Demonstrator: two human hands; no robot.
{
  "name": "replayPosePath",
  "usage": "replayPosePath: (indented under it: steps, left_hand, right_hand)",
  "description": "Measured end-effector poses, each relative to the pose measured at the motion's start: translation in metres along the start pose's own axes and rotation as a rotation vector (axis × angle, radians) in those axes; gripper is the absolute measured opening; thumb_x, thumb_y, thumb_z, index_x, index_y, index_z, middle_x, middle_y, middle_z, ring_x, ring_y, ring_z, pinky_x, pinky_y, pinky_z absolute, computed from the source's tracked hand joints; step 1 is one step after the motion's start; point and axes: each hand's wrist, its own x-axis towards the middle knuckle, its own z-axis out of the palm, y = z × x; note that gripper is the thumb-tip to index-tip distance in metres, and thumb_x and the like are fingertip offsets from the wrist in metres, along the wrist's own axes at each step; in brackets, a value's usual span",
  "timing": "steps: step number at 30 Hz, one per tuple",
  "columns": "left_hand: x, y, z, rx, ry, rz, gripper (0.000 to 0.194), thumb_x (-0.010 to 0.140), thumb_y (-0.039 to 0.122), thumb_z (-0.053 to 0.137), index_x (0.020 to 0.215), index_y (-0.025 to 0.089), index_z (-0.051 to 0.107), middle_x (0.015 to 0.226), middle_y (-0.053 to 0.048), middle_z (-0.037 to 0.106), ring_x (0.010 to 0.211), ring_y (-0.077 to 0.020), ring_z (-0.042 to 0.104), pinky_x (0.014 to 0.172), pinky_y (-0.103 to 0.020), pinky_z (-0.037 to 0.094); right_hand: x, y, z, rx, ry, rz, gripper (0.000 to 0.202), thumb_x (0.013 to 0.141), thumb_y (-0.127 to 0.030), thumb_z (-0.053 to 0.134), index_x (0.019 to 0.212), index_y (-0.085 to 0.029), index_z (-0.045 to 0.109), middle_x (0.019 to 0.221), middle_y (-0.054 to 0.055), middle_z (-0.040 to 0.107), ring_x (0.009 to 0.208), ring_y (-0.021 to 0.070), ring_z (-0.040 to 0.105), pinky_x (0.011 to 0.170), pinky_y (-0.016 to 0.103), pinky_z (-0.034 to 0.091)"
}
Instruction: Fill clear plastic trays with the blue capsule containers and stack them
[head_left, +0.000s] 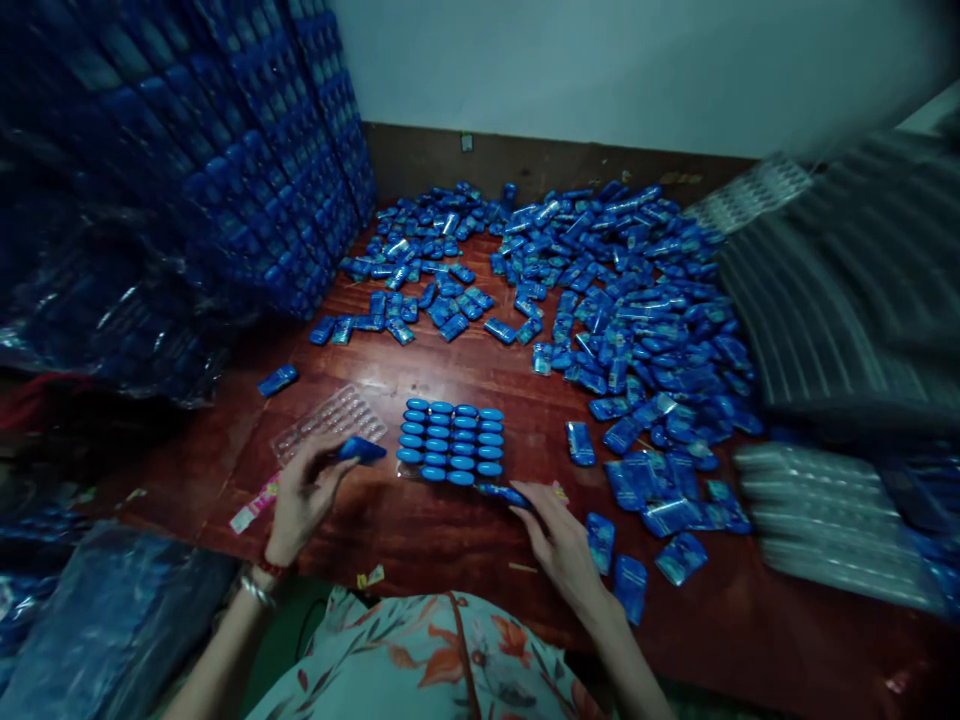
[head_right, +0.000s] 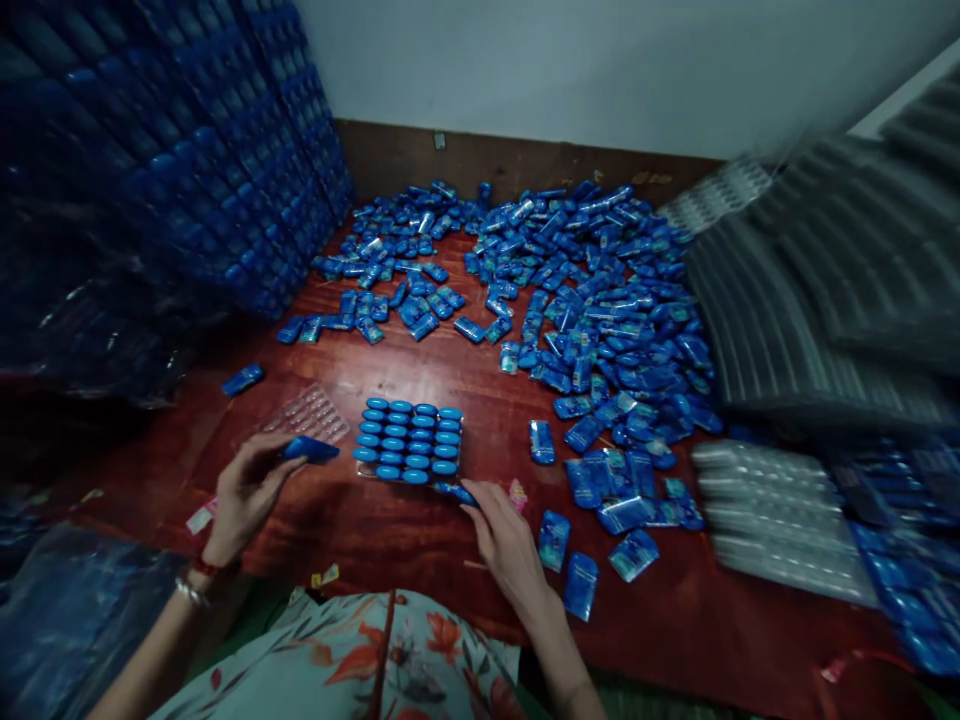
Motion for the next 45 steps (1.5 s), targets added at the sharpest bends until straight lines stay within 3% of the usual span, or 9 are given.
replayPosePath:
  steps: [3, 6, 13, 18, 23, 30, 35, 39, 45]
  left_hand:
    - [-0.03, -0.003, 0.017, 0.017, -0.04, 0.083, 0.01, 0.086, 0.022, 0.055, 0.094, 0.018, 0.058, 0.089, -0.005, 0.065, 0.084, -0.016, 0.063, 0.074, -0.03, 0.055]
    - [-0.04, -0.008, 0.034, 0.055, -0.129, 0.163, 0.019, 0.091, 0.016, 0.044, 0.101, 0.018, 0.059, 0.093, -0.007, 0.064, 0.086, -0.0153, 0.063, 0.074, -0.029, 0.055]
    - [-0.028, -0.022, 0.038, 0.053, -0.399, 0.422, 0.035, 0.093, 0.011, 0.037, 0.126, 0.017, 0.049, 0.106, -0.012, 0.06, 0.097, -0.0164, 0.059, 0.08, -0.029, 0.053]
    - [-0.015, -0.028, 0.028, 0.068, -0.556, 0.526, 0.039, 0.093, 0.011, 0.038, 0.13, 0.019, 0.046, 0.109, -0.012, 0.06, 0.1, -0.0173, 0.057, 0.083, -0.03, 0.052]
    - [-0.01, -0.034, 0.022, 0.127, -0.663, 0.571, 0.042, 0.094, 0.013, 0.034, 0.133, 0.024, 0.044, 0.106, -0.009, 0.062, 0.099, -0.0175, 0.059, 0.084, -0.029, 0.052]
    - [-0.02, -0.028, 0.035, 0.22, -0.494, 0.566, 0.042, 0.092, 0.011, 0.037, 0.132, 0.022, 0.045, 0.103, -0.011, 0.062, 0.094, -0.0178, 0.058, 0.08, -0.03, 0.052]
    - [-0.027, -0.026, 0.047, 0.146, -0.349, 0.492, 0.038, 0.091, 0.009, 0.037, 0.126, 0.02, 0.049, 0.103, -0.011, 0.06, 0.092, -0.0165, 0.058, 0.075, -0.029, 0.052]
    - [-0.024, -0.027, 0.055, -0.008, -0.325, 0.364, 0.032, 0.092, 0.012, 0.038, 0.118, 0.018, 0.055, 0.101, -0.009, 0.06, 0.092, -0.0154, 0.06, 0.077, -0.029, 0.052]
    - [0.0, -0.033, 0.058, -0.215, -0.435, 0.269, 0.025, 0.088, 0.019, 0.049, 0.109, 0.016, 0.062, 0.099, -0.009, 0.063, 0.088, -0.0158, 0.062, 0.078, -0.029, 0.051]
  right_hand:
    - [0.015, 0.0, 0.007, -0.097, -0.1, -0.099, 0.03, 0.092, -0.017, 0.04, 0.118, -0.02, 0.055, 0.104, 0.01, 0.064, 0.097, 0.0186, 0.061, 0.084, 0.035, 0.051]
    - [0.023, 0.0, 0.003, -0.21, -0.216, -0.138, 0.037, 0.091, -0.012, 0.034, 0.12, -0.022, 0.055, 0.105, 0.01, 0.062, 0.096, 0.0189, 0.061, 0.084, 0.038, 0.051]
    - [0.033, -0.01, -0.011, -0.341, -0.482, -0.233, 0.055, 0.078, 0.002, 0.033, 0.123, -0.022, 0.052, 0.098, 0.008, 0.06, 0.088, 0.0169, 0.057, 0.077, 0.034, 0.052]
    - [0.043, -0.024, -0.012, -0.413, -0.554, -0.186, 0.053, 0.076, 0.004, 0.038, 0.118, -0.025, 0.054, 0.104, 0.007, 0.059, 0.095, 0.0182, 0.056, 0.082, 0.037, 0.049]
    - [0.044, -0.038, -0.002, -0.51, -0.526, -0.136, 0.04, 0.082, 0.0, 0.044, 0.111, -0.023, 0.057, 0.097, 0.008, 0.06, 0.09, 0.0191, 0.056, 0.078, 0.033, 0.048]
    - [0.042, -0.041, 0.012, -0.581, -0.431, -0.172, 0.03, 0.085, -0.006, 0.046, 0.109, -0.02, 0.059, 0.091, 0.009, 0.06, 0.083, 0.0191, 0.057, 0.072, 0.03, 0.048]
    - [0.037, -0.011, 0.021, -0.135, -0.195, -0.04, 0.025, 0.089, -0.017, 0.048, 0.11, -0.021, 0.061, 0.09, 0.005, 0.06, 0.077, 0.014, 0.06, 0.068, 0.025, 0.049]
    - [0.042, 0.007, 0.027, 0.143, 0.028, 0.029, 0.018, 0.087, -0.028, 0.054, 0.098, -0.021, 0.066, 0.086, 0.004, 0.063, 0.082, 0.0155, 0.061, 0.076, 0.028, 0.049]
    - [0.062, 0.016, 0.016, 0.135, -0.056, -0.028, 0.025, 0.089, -0.029, 0.046, 0.095, -0.019, 0.068, 0.09, 0.005, 0.068, 0.086, 0.0167, 0.062, 0.08, 0.03, 0.048]
